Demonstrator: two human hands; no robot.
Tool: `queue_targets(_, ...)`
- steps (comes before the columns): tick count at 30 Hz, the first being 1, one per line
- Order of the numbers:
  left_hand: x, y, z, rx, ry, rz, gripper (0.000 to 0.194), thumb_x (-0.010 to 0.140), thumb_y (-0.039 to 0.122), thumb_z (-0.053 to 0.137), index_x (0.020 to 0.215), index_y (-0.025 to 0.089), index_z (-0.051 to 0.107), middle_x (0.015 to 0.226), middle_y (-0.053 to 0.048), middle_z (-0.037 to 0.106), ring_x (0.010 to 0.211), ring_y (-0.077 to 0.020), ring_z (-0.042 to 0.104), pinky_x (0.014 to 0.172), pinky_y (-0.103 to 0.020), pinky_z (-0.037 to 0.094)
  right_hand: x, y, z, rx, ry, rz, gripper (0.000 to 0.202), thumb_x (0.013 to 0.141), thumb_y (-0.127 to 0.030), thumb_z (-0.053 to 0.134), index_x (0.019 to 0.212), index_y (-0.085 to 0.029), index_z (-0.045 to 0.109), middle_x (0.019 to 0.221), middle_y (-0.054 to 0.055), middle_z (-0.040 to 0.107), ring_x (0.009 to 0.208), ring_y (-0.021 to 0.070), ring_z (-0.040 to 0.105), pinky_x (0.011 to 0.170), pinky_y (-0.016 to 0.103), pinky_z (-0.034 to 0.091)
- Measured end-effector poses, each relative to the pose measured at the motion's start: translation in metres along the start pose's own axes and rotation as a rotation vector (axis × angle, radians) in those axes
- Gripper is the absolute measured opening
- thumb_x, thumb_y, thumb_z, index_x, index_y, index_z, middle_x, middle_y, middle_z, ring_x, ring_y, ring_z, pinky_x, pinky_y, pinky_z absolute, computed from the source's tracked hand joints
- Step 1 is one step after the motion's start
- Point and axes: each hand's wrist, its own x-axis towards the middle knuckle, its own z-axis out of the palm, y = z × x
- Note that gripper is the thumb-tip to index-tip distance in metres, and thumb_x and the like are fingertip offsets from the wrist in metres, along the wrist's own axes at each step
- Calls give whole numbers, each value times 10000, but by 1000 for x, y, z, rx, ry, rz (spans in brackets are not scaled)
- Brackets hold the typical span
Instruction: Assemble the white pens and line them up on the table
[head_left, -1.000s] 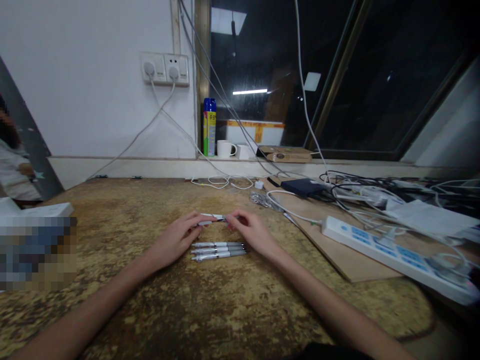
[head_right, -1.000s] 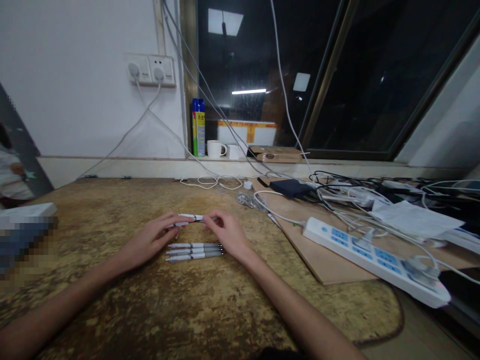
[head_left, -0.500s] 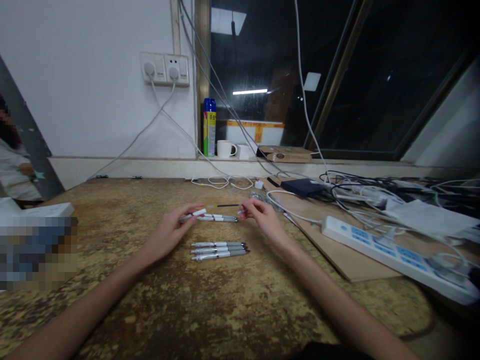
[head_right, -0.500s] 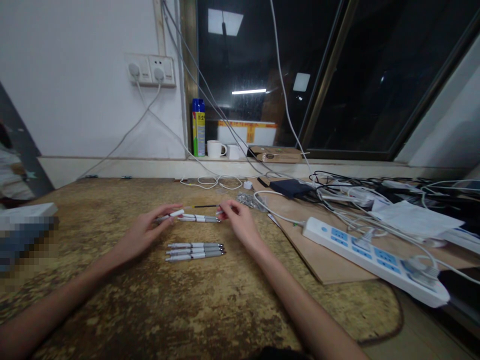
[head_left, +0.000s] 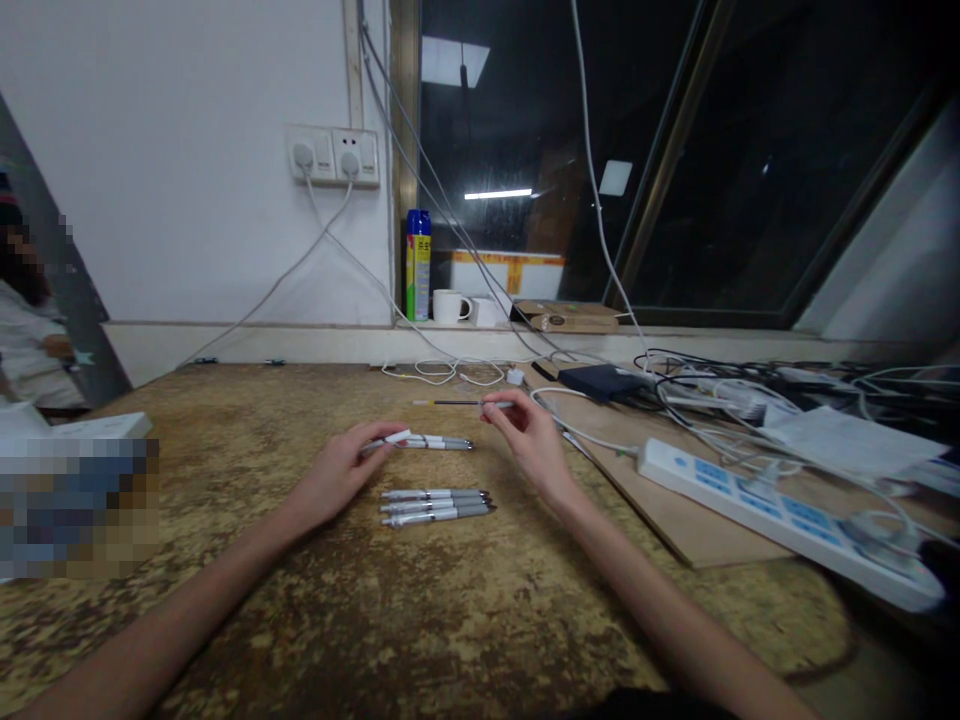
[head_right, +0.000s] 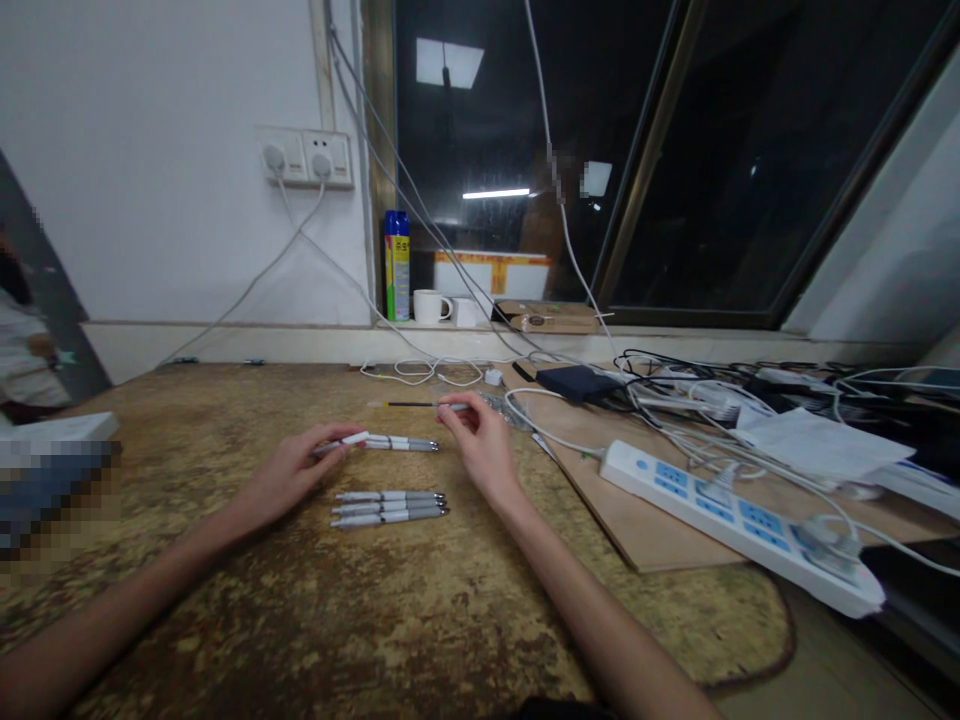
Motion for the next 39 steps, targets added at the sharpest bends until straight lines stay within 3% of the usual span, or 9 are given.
queue_targets(11,-1,-11,-15,294,-65,165,407,1069,375,348,1353,231,601,1213,-88,678,1133,-249,608,1016,-401,469,-2,3,1,-36,-5,0,316,886,-491,661,1001,-197,681,921,65,723,869,218,692,860,354,534)
queue_targets(25,-1,-14,-16,292,-79,159,444,1068,414,325,1384,240,584,1294,-85,662,1196,-244,589,1080,-420,438,-6,1,7,-25,-25,40,326,869,-514,666,968,-204,689,875,59,728,851,224,695,811,339,538)
queue_targets(39,-1,-17,-9,199,-77,88,422,1056,442,383,1356,254,613,1232,-73,683,1112,-249,616,1002,-373,465,-4,1,6,-11,-10,105,371,861,-563,652,819,-196,693,759,52,724,747,219,679,756,339,517)
